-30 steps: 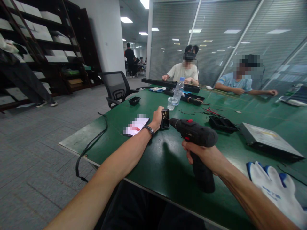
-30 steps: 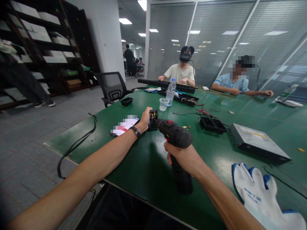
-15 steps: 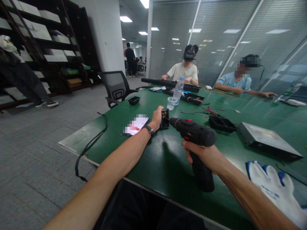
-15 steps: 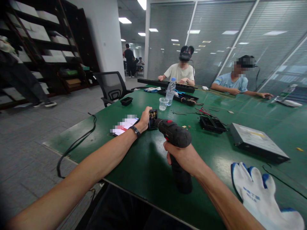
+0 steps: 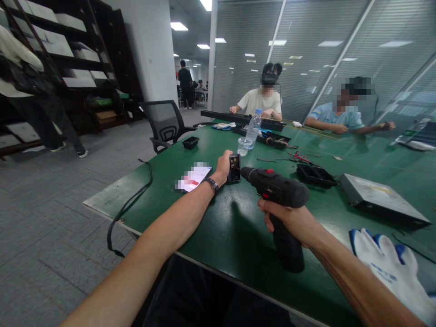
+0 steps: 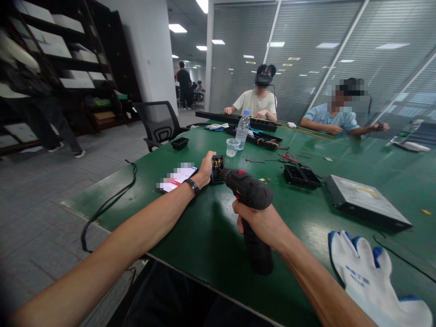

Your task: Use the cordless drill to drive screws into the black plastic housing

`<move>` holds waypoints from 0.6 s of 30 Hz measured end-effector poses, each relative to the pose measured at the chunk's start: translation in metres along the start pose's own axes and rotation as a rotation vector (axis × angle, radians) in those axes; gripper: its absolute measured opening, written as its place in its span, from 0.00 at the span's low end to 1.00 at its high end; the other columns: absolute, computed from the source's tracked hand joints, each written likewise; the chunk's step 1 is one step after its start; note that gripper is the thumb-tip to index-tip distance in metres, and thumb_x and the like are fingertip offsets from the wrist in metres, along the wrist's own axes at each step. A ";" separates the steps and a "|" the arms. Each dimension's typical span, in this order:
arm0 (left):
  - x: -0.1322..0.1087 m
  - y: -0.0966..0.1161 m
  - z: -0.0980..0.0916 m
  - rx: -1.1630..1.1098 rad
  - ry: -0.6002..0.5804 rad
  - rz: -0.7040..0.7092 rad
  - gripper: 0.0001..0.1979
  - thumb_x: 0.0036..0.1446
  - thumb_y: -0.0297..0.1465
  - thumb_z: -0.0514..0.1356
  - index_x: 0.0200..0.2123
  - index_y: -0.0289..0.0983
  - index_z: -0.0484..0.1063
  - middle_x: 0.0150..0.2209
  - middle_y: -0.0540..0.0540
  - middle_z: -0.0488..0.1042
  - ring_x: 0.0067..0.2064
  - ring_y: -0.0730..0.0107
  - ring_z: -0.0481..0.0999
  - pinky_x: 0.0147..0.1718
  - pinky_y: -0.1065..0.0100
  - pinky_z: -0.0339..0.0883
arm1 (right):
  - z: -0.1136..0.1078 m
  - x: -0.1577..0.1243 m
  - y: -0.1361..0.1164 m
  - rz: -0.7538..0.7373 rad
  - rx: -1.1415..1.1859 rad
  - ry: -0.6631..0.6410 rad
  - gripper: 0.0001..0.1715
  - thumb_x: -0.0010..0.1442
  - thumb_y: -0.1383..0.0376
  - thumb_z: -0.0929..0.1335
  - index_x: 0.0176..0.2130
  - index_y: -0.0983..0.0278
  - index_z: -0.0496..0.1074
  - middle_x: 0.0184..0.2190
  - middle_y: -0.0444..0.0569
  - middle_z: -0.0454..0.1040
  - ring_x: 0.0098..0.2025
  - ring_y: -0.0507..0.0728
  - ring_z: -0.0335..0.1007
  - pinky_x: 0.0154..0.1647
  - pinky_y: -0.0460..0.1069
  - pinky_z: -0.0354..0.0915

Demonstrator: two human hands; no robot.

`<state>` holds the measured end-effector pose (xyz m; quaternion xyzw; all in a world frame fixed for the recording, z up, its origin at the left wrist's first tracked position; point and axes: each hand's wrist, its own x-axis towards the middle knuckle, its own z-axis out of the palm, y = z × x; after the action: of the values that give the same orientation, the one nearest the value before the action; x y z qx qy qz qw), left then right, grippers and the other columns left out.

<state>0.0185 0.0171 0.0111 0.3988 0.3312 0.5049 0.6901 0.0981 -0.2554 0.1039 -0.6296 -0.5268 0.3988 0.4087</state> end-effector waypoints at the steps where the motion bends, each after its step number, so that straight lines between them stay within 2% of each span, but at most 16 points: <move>1: 0.001 0.000 0.000 -0.005 -0.003 0.002 0.19 0.64 0.48 0.64 0.28 0.41 0.71 0.26 0.50 0.72 0.26 0.68 0.72 0.27 0.67 0.63 | 0.000 0.000 0.000 -0.001 -0.003 0.000 0.12 0.54 0.55 0.72 0.34 0.57 0.68 0.14 0.43 0.74 0.18 0.55 0.67 0.25 0.49 0.60; 7: 0.004 -0.003 -0.001 0.013 -0.009 0.018 0.19 0.64 0.48 0.63 0.28 0.41 0.71 0.25 0.51 0.71 0.26 0.68 0.72 0.27 0.67 0.62 | 0.000 0.000 0.003 -0.003 0.016 0.006 0.14 0.53 0.54 0.72 0.35 0.56 0.67 0.14 0.42 0.74 0.18 0.55 0.68 0.25 0.50 0.62; 11: 0.003 -0.002 -0.002 0.019 -0.012 0.025 0.19 0.63 0.48 0.63 0.28 0.41 0.71 0.25 0.51 0.71 0.26 0.68 0.71 0.27 0.67 0.61 | 0.000 0.000 0.006 -0.003 0.018 0.019 0.13 0.53 0.55 0.72 0.36 0.58 0.69 0.14 0.42 0.75 0.18 0.55 0.67 0.25 0.49 0.61; 18: 0.000 0.000 0.000 0.007 -0.008 0.009 0.19 0.62 0.49 0.64 0.28 0.41 0.71 0.25 0.51 0.72 0.26 0.68 0.72 0.27 0.67 0.62 | 0.000 0.001 0.002 -0.003 0.013 -0.001 0.12 0.52 0.56 0.72 0.32 0.57 0.68 0.14 0.43 0.74 0.17 0.54 0.67 0.23 0.48 0.61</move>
<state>0.0183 0.0168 0.0112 0.4047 0.3282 0.5054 0.6878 0.0994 -0.2548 0.1019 -0.6258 -0.5254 0.4020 0.4133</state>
